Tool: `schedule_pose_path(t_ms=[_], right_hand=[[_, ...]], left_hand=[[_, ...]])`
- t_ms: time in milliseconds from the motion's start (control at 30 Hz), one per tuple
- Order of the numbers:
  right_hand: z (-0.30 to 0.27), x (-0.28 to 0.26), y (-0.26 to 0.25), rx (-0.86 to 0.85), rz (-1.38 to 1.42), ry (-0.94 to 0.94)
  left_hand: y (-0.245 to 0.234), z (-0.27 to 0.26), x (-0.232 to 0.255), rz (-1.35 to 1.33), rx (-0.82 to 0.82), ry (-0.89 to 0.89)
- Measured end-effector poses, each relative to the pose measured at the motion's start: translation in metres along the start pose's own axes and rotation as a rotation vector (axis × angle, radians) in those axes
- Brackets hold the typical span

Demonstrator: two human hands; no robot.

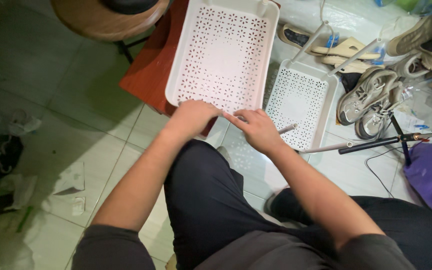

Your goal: The person assembles a white plastic rolling cart by inserting four legs with wheels into the bottom tray and then placing a second tray on top. The person handles the trays and legs by hand and completes the assembly.

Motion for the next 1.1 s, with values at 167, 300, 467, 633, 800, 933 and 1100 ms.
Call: schedule_pose_path(t_ms=[167, 300, 467, 633, 800, 933, 1100], right_hand=[[0.027, -0.009, 0.015, 0.015, 0.026, 0.001], [0.048, -0.017, 0.032, 0.022, 0.076, 0.004], [0.065, -0.021, 0.044, 0.028, 0.141, 0.018], [0.072, -0.021, 0.037, -0.044, 0.184, 0.059], [0.056, -0.020, -0.013, 0.061, 0.214, 0.038], [0.021, 0.014, -0.063, 0.109, 0.200, 0.113], [-0.043, 0.089, -0.116, 0.113, 0.216, 0.371]], left_hand=[[-0.024, -0.005, -0.023, -0.050, 0.192, 0.009], [-0.036, -0.012, -0.040, -0.058, 0.256, -0.055], [-0.045, -0.017, -0.059, -0.039, 0.311, -0.059], [-0.039, -0.014, -0.073, -0.076, 0.320, -0.066], [-0.044, -0.006, -0.054, -0.107, 0.271, -0.140], [-0.054, 0.015, -0.004, -0.144, 0.247, -0.094], [-0.031, 0.058, 0.085, -0.313, 0.158, 0.082]])
Point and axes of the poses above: each hand's wrist, its own z-axis towards the middle knuckle, its own y-axis out of the palm, x = y × z, the point moved 5 cm from there along z, towards the middle knuckle, and after that the axes turned 11 degrees about -z, right-handed, at the moved point
